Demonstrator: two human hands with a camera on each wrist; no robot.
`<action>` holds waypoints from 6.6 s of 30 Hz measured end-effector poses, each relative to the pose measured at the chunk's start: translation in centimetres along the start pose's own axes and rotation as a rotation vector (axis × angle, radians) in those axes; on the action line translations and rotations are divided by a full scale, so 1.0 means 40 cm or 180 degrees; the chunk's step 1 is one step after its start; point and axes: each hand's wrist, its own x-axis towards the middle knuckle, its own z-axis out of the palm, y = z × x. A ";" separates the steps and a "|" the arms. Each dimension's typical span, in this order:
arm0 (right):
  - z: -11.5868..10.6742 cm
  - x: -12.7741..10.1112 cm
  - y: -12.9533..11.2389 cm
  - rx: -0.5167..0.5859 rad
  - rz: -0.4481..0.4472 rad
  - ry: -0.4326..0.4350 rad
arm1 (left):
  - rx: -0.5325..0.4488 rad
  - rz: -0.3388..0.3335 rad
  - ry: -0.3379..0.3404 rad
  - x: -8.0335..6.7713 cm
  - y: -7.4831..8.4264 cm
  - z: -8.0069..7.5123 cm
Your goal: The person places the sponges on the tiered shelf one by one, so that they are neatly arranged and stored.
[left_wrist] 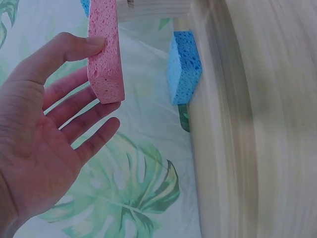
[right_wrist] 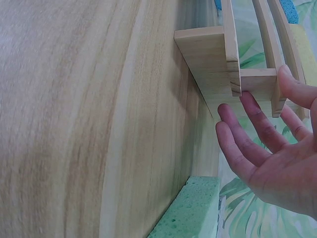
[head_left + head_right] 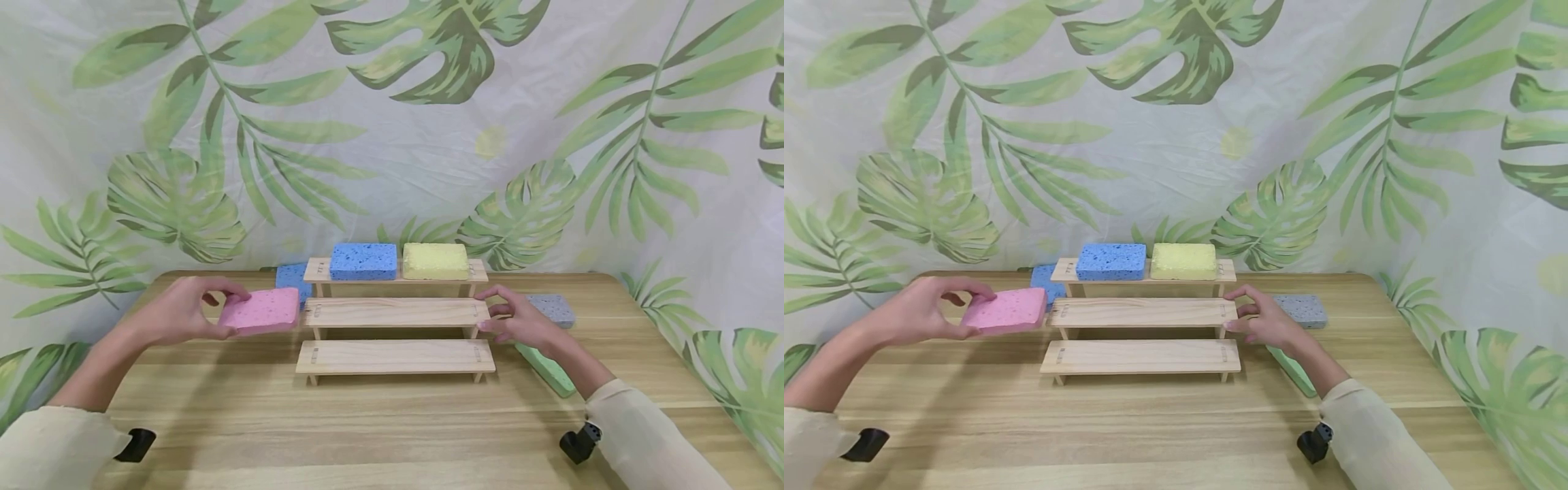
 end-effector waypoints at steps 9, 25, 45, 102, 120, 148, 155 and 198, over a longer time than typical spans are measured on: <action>-0.002 0.000 0.001 0.0002 -0.0022 -0.0037 | -0.0145 0.0235 0.0087 0.021 0.033 0.013; 0.004 0.001 -0.006 0.0004 0.0047 -0.0036 | -0.0296 0.0539 0.0028 0.076 0.087 0.052; 0.001 0.001 -0.004 0.0023 0.0007 -0.0051 | -0.0384 0.0705 0.0135 0.126 0.148 0.109; -0.001 0.005 0.000 -0.0001 0.0064 0.0003 | -0.0883 0.0468 0.0037 0.249 0.333 0.251; 0.002 0.003 -0.002 0.0014 0.0081 0.0024 | -0.0938 0.0377 0.0076 0.281 0.383 0.302; 0.005 0.003 -0.004 0.0000 0.0088 0.0012 | -0.0698 0.0331 -0.0073 0.292 0.405 0.325; 0.004 0.002 -0.006 0.0009 0.0102 0.0013 | -0.0495 0.0194 -0.0141 0.276 0.412 0.309; 0.007 0.005 -0.013 -0.0005 0.0068 0.0011 | -0.0882 0.0214 -0.0126 0.312 0.400 0.320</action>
